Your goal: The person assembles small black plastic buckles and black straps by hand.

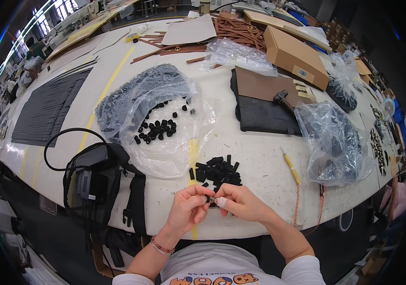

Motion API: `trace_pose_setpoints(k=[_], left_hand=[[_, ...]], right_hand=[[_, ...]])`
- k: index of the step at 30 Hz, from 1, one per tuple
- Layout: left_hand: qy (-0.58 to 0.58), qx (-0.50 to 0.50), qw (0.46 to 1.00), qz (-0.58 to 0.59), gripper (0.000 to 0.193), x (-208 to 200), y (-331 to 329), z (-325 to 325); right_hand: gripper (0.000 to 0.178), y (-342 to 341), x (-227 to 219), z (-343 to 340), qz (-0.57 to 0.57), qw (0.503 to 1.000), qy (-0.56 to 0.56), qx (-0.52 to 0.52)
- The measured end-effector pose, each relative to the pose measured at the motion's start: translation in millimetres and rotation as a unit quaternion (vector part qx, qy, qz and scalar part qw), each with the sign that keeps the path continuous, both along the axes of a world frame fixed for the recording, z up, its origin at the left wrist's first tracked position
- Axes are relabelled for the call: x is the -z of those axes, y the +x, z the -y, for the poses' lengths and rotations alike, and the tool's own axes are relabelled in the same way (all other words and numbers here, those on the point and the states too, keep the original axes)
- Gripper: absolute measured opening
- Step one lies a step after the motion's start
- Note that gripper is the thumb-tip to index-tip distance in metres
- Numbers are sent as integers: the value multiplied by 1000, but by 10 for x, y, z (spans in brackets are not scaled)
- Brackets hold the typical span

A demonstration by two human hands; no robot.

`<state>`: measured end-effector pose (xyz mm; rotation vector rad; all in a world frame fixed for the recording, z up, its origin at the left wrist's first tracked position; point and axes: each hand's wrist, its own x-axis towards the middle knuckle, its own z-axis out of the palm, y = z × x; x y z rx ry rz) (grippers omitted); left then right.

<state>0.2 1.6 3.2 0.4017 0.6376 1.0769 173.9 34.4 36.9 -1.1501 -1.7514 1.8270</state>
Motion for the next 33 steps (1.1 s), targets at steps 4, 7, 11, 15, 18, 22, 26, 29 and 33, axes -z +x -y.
trace_pose_setpoints(k=[4, 7, 11, 15, 18, 22, 26, 29, 33], left_hand=[[-18, 2, 1000, -14, 14, -16, -11, 17], [-50, 14, 999, -8, 14, -44, -8, 22], [-67, 20, 996, -49, 14, -89, 34, 37], [-33, 3, 997, -67, 14, -107, 56, 37], [-3, -23, 994, -108, 13, -60, 102, 46], [285, -225, 803, -473, 12, 97, 237, 91], [261, -289, 831, -398, 18, 109, 302, 65], [247, -255, 848, -393, 19, 76, 238, 45], [375, -272, 695, -550, 19, 75, 171, 37]], right_hand=[[12, 6, -28, -6, -10, 999, -3, -32], [11, 37, 1, -21, -12, 998, 12, -68], [11, 58, 13, -60, -3, 994, 41, -103], [11, 32, -34, -79, -1, 994, 51, -93], [9, 8, 42, -36, 29, 993, 88, -67], [7, -178, 50, 70, 150, 909, 383, 63], [7, -274, 74, 117, 117, 875, 440, 165], [6, -282, 78, 164, 93, 879, 438, 166], [7, -277, 114, 174, 79, 912, 371, 154]])
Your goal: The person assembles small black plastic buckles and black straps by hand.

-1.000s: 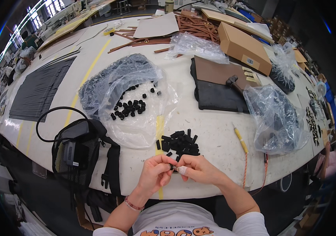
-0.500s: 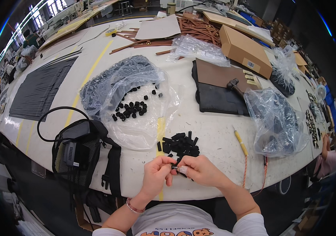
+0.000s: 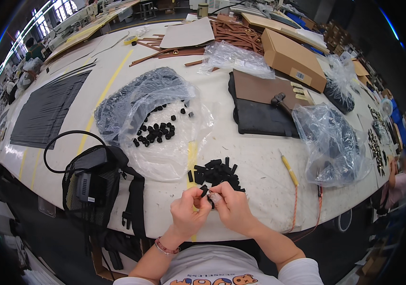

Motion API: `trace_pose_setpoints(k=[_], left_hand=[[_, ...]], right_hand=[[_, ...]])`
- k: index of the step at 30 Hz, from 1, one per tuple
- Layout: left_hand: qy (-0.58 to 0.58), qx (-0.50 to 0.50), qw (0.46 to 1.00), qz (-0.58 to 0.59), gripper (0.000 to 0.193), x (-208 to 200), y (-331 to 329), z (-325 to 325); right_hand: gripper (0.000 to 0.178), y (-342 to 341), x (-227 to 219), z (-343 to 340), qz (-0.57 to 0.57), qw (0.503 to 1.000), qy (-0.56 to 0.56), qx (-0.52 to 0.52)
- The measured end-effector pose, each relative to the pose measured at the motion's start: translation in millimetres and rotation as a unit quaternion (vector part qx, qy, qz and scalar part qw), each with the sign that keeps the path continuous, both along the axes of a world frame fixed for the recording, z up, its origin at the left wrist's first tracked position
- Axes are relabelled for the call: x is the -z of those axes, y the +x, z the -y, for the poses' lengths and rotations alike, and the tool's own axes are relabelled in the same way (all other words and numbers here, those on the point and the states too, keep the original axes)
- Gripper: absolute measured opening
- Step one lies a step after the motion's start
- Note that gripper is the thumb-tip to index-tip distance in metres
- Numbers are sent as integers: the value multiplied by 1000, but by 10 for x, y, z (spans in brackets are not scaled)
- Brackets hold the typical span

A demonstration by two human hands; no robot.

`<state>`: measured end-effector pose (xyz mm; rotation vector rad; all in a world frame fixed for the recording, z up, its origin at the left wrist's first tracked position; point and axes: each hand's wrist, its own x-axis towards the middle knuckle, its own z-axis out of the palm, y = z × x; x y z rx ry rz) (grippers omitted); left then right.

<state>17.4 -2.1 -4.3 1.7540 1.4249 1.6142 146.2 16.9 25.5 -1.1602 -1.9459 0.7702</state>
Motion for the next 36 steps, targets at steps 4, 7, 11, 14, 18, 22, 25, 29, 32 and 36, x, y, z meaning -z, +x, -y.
trace_pose_setpoints(k=[4, 7, 11, 14, 18, 22, 25, 29, 32, 36], left_hand=[[-5, 36, 999, -12, 17, -33, -41, -26], [-13, 61, 998, -3, 17, -40, -70, -26], [-5, 56, 998, 16, 17, -10, -94, -20], [-104, 89, 986, 93, 14, -44, -99, -24], [-208, 107, 943, 236, 12, -116, -78, -11], [-195, 54, 964, 171, 12, -82, -132, -83], [-201, 18, 944, 261, 29, -235, -346, -287], [-157, 19, 937, 310, 55, -305, -324, -421], [-207, 103, 930, 285, 44, -244, -308, -348], [-258, 135, 925, 242, 22, -177, -242, -289]], right_hand=[[8, 28, -15, 27, -75, 987, -141, -21], [9, 31, -42, -2, -53, 991, -117, -28], [10, 47, -137, 75, -60, 993, -97, -37], [9, 52, -65, 2, -28, 998, -62, -16], [8, 47, -142, 59, -20, 998, -58, -34], [11, 81, 30, -60, 23, 996, -82, -28], [17, 254, -94, -238, 112, 989, -100, 2], [20, 616, 118, -707, 182, 978, -71, 68], [19, 668, 172, -815, 203, 972, -116, 26], [15, 715, 170, -829, 227, 966, -125, -16]])
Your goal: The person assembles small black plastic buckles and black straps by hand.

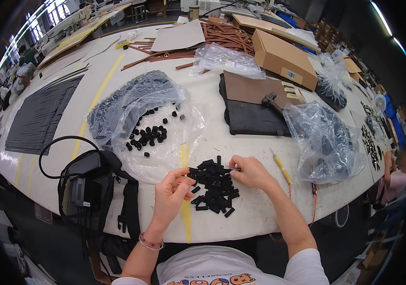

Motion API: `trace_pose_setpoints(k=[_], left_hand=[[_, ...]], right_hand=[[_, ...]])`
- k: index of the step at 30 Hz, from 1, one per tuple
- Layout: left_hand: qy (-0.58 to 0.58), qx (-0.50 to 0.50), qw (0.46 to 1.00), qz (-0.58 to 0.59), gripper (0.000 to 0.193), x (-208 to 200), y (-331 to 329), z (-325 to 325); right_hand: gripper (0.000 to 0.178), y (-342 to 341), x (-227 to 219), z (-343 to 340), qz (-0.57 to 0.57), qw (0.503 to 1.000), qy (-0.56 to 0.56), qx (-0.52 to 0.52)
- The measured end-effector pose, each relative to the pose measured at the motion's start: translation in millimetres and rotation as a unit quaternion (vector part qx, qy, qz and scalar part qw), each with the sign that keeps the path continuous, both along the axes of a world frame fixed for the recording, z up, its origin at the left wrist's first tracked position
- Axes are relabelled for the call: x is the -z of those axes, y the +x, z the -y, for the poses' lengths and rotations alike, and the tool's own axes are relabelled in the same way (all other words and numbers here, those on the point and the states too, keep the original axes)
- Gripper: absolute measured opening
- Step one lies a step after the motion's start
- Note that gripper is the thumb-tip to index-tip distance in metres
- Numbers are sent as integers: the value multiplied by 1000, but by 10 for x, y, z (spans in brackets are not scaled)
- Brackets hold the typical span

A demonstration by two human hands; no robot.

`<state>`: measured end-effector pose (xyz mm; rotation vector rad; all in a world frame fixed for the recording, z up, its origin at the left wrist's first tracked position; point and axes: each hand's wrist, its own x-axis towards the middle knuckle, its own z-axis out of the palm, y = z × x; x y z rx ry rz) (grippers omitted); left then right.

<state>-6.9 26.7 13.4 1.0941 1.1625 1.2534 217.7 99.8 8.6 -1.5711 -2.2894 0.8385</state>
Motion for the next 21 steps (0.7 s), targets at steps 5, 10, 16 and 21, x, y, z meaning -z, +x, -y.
trace_pose_setpoints(k=[5, 10, 16, 21], left_hand=[[-51, 41, 998, 12, 15, 53, 100, 81], [-92, 76, 976, 182, 12, 91, 246, 135], [-82, 113, 969, 205, 8, 101, 152, 139], [-51, 128, 981, 132, 9, 93, 169, 190]], right_hand=[[10, -55, -125, 209, -142, 988, -55, 29], [5, -363, -365, 572, -294, 950, -105, 6], [6, -306, -285, 534, -354, 899, -256, -10], [8, -330, -256, 543, -312, 922, -227, -35]])
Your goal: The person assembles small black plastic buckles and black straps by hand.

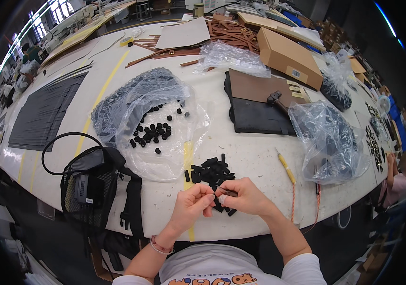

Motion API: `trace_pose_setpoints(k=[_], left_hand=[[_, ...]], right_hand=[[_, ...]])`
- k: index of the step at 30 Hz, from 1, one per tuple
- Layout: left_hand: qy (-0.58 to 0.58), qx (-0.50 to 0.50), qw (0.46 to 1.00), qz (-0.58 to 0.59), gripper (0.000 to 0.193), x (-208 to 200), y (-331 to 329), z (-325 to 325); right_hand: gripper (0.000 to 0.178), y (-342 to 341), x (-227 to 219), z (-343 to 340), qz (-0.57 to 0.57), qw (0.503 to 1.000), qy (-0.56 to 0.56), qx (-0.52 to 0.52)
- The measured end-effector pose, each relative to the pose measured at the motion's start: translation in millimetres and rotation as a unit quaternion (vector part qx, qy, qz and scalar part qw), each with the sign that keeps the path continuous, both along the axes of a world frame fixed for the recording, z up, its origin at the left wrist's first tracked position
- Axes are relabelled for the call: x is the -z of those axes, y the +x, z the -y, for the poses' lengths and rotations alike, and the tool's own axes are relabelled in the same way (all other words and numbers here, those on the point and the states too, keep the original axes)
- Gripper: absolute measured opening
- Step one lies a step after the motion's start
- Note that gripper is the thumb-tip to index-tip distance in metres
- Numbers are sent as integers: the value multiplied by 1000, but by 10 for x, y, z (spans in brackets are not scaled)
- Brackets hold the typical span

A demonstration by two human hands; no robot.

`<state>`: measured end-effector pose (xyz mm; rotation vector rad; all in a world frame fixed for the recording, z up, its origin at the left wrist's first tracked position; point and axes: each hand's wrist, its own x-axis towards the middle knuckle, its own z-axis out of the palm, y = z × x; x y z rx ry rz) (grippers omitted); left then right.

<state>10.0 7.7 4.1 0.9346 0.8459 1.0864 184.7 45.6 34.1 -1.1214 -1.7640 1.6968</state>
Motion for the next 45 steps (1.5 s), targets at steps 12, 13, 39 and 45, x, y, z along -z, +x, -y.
trace_pose_setpoints(k=[12, 13, 39, 45], left_hand=[[185, -168, 934, -256, 3, 89, 211, 155], [221, -170, 922, -269, 5, 98, 205, 156], [-35, -20, 997, -66, 7, -101, 52, 142], [-121, 82, 989, 6, 6, -146, -75, 88]], right_hand=[[7, -189, -14, 163, 67, 973, 178, 128], [6, -191, -8, 167, 69, 971, 192, 126], [15, -61, 74, 125, 46, 990, 133, 15], [14, -24, 109, 84, -176, 973, -150, -12]])
